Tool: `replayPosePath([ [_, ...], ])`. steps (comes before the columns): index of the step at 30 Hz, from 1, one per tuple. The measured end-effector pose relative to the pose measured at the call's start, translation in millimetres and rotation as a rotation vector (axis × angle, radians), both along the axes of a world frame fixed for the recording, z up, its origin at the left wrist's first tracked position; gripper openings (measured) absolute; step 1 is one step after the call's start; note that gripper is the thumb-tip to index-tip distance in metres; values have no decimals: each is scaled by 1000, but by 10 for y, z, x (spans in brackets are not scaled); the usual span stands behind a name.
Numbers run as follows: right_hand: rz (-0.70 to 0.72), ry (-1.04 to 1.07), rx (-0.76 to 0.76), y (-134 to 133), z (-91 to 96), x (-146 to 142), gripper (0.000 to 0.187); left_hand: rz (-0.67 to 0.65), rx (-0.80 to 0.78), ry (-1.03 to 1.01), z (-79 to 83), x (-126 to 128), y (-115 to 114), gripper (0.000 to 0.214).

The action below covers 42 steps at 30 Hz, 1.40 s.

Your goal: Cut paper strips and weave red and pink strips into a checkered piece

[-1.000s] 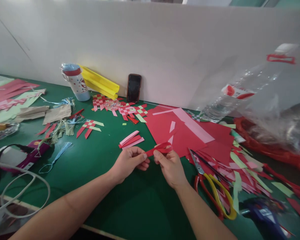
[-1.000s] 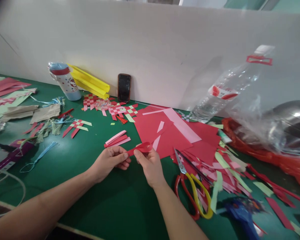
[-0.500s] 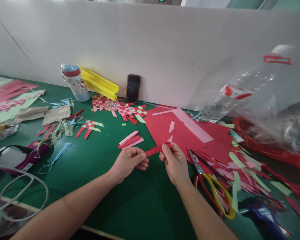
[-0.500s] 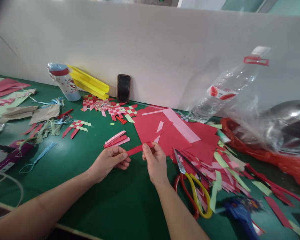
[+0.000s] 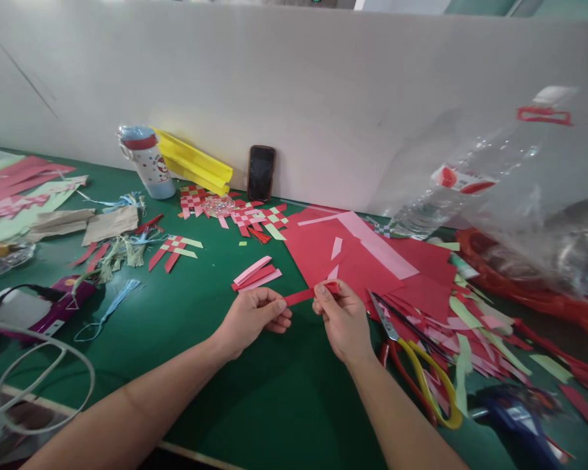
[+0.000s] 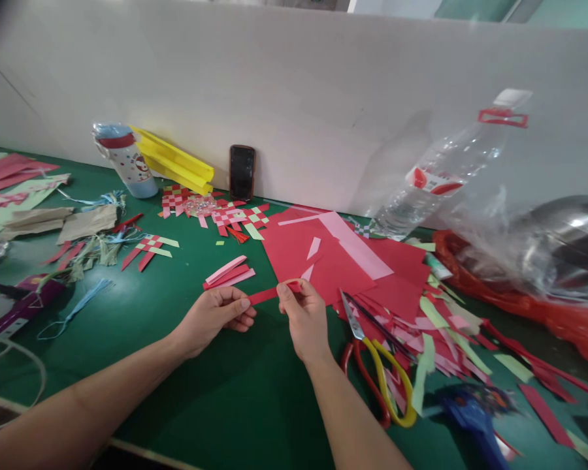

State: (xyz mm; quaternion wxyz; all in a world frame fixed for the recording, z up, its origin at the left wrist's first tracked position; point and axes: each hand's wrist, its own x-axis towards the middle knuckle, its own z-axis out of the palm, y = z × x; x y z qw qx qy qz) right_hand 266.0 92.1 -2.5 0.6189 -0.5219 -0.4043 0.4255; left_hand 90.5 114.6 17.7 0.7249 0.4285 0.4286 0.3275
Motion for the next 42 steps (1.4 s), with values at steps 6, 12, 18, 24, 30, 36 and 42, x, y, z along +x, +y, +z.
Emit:
replayPosePath([
  [6,-15,-41,-34,-3,-32,-1,25,28,17,-5,-6,3,-11,24],
  [12,-18,-52,-32,-13,-9,-14,25,0,52,-4,4,-6,-10,29],
  [18,-11,-45,-19,-19,7,-13,24,-57,75,-12,1,-51,-4,38],
  [24,71,-67,-37,-45,31,-36,24,-195,79,2,35,-133,33,43],
  [30,156,-260,-99,-120,110,-144,29,-273,58,44,21,-102,22,41],
  [36,127,-204,-120,-77,95,-90,31,-260,95,137,39,-85,16,28],
  [42,74,-161,-102,-46,39,-15,29,-249,102,172,68,-82,24,25],
])
